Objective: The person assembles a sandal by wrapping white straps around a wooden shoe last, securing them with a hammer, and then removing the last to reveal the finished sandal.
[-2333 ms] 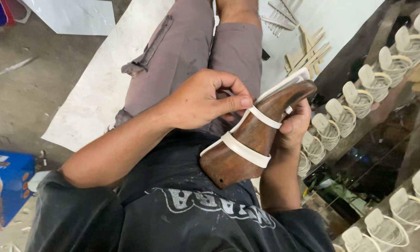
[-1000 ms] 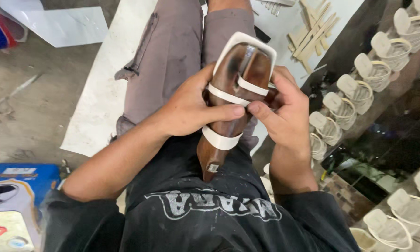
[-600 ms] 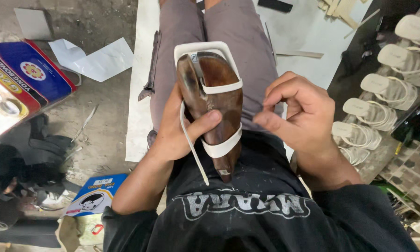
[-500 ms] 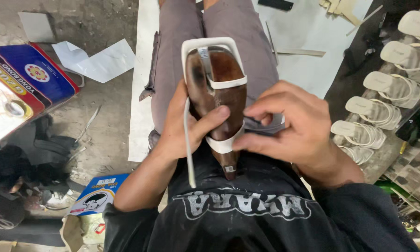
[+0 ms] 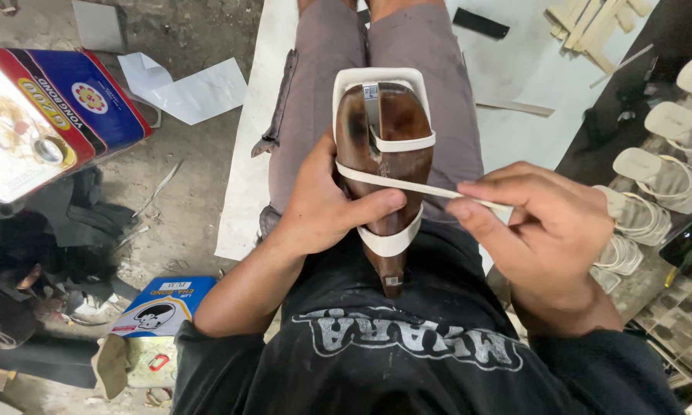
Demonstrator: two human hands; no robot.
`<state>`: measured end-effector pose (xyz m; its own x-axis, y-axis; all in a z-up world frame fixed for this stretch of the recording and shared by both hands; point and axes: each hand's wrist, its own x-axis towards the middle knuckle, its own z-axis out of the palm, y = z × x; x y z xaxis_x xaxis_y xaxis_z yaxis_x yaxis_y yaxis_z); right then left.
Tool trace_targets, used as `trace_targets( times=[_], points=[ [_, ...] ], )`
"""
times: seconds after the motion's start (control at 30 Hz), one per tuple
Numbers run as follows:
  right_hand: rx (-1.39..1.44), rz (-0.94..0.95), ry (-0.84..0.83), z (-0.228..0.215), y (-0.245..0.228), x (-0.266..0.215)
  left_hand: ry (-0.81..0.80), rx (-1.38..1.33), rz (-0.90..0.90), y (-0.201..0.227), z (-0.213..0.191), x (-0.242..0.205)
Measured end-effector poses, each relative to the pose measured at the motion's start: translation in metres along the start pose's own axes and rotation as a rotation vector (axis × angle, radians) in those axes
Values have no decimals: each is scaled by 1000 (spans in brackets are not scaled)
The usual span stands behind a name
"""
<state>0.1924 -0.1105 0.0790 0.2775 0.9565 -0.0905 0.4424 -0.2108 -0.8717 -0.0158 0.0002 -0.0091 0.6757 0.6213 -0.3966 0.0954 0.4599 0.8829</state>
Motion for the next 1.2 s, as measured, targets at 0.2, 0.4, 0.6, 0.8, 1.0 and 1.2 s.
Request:
trace_targets(
  times=[0.2, 0.4, 0.6, 0.8, 1.0, 1.2],
  points=[
    [588, 302, 42, 19, 52, -13, -57, -119, 46, -8, -5, -2],
    [803, 354, -49, 36, 77, -1, -77, -181, 11, -17, -15, -5],
    [794, 437, -97, 30, 58, -4, -67, -298, -3, -29, -21, -7],
    [758, 419, -119, 26, 45, 0, -128, -223, 39, -27, -23, -15],
    [838, 186, -232, 22, 38, -9, -428, -253, 333, 2, -21, -23],
    [692, -158, -288, 21, 37, -12, -492, 464, 860, 46, -33, -28]
  ],
)
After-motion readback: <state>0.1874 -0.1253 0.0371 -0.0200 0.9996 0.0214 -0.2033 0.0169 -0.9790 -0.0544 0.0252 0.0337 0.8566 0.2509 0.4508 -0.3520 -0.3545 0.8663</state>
